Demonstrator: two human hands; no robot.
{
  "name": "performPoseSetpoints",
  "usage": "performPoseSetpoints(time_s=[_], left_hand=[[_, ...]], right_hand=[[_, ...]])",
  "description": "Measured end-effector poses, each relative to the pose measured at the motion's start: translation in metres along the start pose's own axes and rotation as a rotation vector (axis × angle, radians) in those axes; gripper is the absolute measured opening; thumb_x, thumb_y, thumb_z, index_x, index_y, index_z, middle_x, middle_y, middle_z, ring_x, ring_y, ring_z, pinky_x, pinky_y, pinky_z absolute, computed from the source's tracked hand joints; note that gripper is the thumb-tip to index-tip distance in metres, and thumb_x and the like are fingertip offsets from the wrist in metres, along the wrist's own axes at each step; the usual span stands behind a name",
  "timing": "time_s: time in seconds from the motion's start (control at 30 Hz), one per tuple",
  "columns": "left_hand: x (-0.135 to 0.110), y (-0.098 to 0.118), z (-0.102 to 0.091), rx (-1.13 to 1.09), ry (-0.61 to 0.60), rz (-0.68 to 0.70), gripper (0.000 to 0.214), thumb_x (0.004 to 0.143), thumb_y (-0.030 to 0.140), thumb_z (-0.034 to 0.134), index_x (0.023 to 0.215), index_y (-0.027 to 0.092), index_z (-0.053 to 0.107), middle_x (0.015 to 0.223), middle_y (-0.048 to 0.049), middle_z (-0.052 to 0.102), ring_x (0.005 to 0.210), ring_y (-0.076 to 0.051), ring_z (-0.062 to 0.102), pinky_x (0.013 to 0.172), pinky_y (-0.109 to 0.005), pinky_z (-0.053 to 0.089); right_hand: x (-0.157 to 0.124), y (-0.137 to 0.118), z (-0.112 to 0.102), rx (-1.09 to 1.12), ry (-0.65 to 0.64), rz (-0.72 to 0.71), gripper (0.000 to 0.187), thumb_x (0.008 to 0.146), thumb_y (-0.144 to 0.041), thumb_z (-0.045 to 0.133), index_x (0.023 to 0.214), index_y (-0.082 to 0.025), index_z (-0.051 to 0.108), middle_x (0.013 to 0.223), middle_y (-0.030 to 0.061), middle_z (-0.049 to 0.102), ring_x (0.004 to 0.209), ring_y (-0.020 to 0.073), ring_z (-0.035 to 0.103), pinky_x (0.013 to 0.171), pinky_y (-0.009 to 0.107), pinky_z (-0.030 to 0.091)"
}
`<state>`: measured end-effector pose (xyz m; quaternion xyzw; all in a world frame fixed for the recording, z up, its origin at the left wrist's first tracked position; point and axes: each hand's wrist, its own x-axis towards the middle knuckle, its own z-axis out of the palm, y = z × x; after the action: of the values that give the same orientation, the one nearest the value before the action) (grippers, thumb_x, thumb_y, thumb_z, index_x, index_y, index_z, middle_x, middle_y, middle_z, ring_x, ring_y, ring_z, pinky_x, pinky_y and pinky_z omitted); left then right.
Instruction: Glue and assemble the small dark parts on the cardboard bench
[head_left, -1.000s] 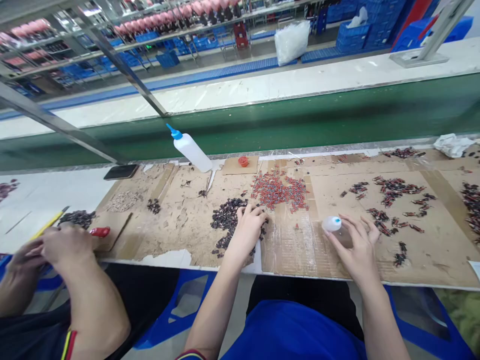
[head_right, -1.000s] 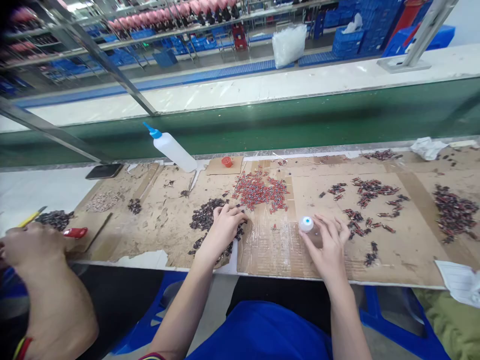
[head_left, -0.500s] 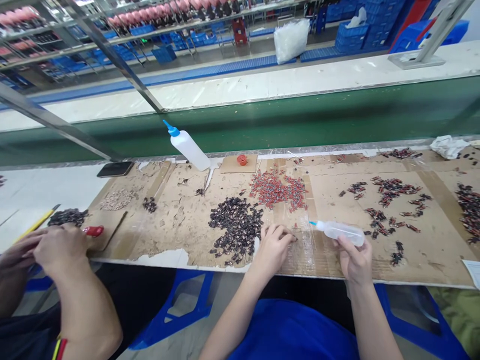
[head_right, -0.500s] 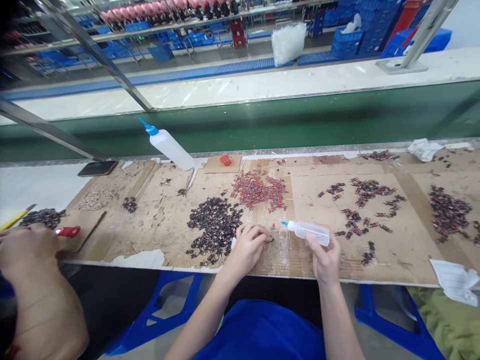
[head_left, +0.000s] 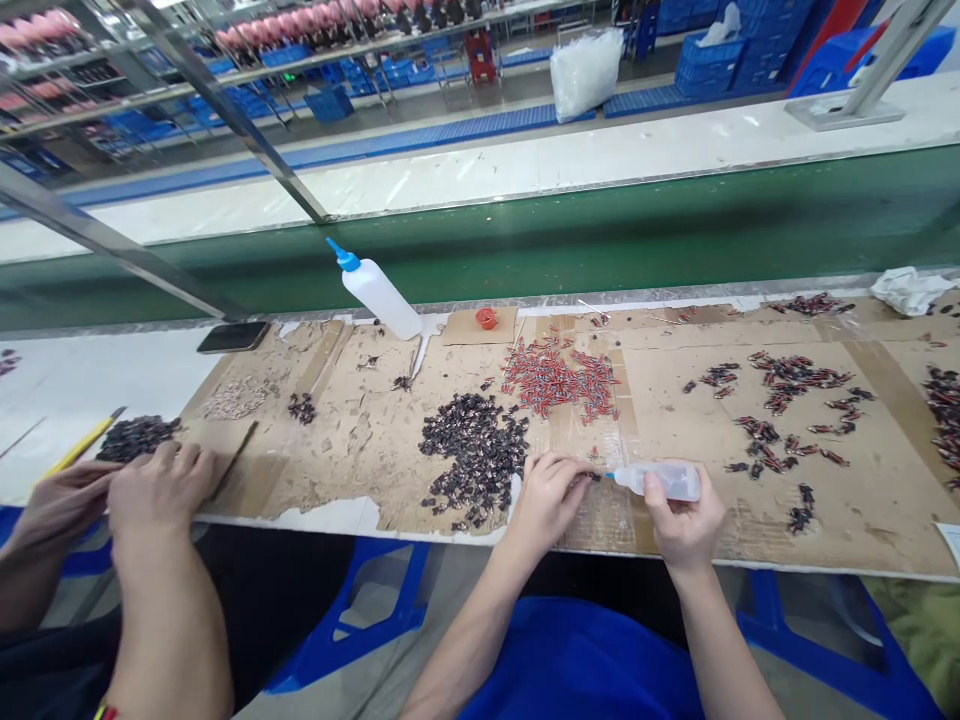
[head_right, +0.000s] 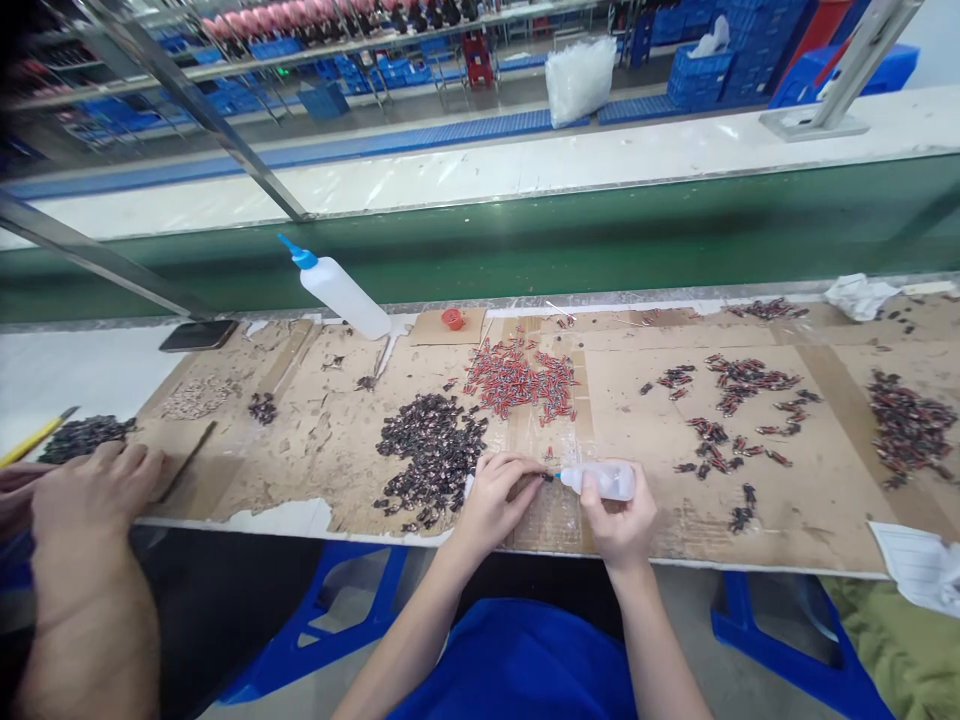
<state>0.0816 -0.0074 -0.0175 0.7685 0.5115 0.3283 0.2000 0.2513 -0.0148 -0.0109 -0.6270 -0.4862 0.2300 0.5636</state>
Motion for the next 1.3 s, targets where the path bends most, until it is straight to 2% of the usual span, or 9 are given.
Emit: performPoseSetpoints(time_s=[0.2, 0.5, 0.63, 0.8, 1.07, 1.2, 1.3], left_hand=[[-0.001, 0.0, 0.002, -0.023, 0.06, -0.03, 0.01, 0.085, 0.017, 0.063, 0.092, 0.023, 0.065, 0.088, 0.0, 0.075, 0.086, -0.017, 0.066, 0.083, -0.034, 0.04], [-0.002, 0.001, 0.003, -0.038, 0.038, -0.072, 0.007, 0.086, 0.018, 0.063, 0.089, 0.024, 0.066, 0.088, 0.0003, 0.076, 0.084, -0.015, 0.069, 0.084, -0.034, 0.039], [-0.002, 0.002, 0.002, -0.046, 0.044, -0.081, 0.007, 0.086, 0.019, 0.062, 0.088, 0.024, 0.067, 0.088, 0.0009, 0.076, 0.084, -0.015, 0.069, 0.084, -0.034, 0.037], [-0.001, 0.004, 0.002, -0.052, 0.045, -0.113, 0.005, 0.085, 0.02, 0.063, 0.085, 0.024, 0.067, 0.087, 0.0011, 0.077, 0.083, -0.015, 0.069, 0.086, -0.036, 0.036], [-0.001, 0.005, 0.001, -0.065, 0.056, -0.117, 0.006, 0.084, 0.019, 0.065, 0.085, 0.024, 0.067, 0.087, 0.0018, 0.077, 0.083, -0.015, 0.069, 0.087, -0.036, 0.035], [-0.001, 0.005, 0.002, -0.07, 0.063, -0.114, 0.006, 0.084, 0.018, 0.065, 0.085, 0.023, 0.067, 0.086, 0.0021, 0.077, 0.083, -0.015, 0.069, 0.089, -0.037, 0.032], [-0.001, 0.006, 0.001, -0.07, 0.058, -0.124, 0.006, 0.084, 0.018, 0.064, 0.085, 0.023, 0.066, 0.086, 0.002, 0.077, 0.084, -0.015, 0.069, 0.09, -0.038, 0.032]], right_hand=[[-0.001, 0.002, -0.003, -0.124, -0.022, -0.022, 0.033, 0.075, -0.052, 0.063, 0.074, -0.019, 0.06, 0.056, 0.0012, 0.061, 0.045, 0.0142, 0.054, 0.043, 0.025, 0.045], [0.003, -0.003, -0.001, -0.175, -0.064, -0.043, 0.035, 0.076, -0.053, 0.061, 0.07, -0.019, 0.059, 0.053, 0.0005, 0.061, 0.043, 0.0132, 0.052, 0.043, 0.023, 0.043], [0.004, -0.004, -0.001, -0.201, -0.035, -0.052, 0.035, 0.076, -0.054, 0.062, 0.067, -0.02, 0.058, 0.052, 0.0002, 0.06, 0.044, 0.0133, 0.052, 0.045, 0.024, 0.043], [0.003, -0.004, -0.002, -0.19, 0.003, -0.031, 0.036, 0.075, -0.054, 0.062, 0.067, -0.02, 0.058, 0.052, 0.0003, 0.06, 0.044, 0.0138, 0.052, 0.045, 0.024, 0.042], [0.005, -0.007, -0.002, -0.137, -0.079, -0.038, 0.034, 0.075, -0.052, 0.064, 0.065, -0.021, 0.056, 0.052, -0.0017, 0.058, 0.044, 0.0124, 0.05, 0.044, 0.024, 0.041], [0.006, -0.008, -0.002, -0.114, -0.039, -0.036, 0.033, 0.075, -0.049, 0.065, 0.063, -0.02, 0.054, 0.05, -0.0028, 0.054, 0.044, 0.0119, 0.047, 0.044, 0.024, 0.039], [0.006, -0.003, -0.003, -0.023, 0.048, 0.014, 0.032, 0.074, -0.048, 0.067, 0.065, -0.02, 0.054, 0.053, -0.0024, 0.054, 0.046, 0.0123, 0.049, 0.046, 0.025, 0.04]])
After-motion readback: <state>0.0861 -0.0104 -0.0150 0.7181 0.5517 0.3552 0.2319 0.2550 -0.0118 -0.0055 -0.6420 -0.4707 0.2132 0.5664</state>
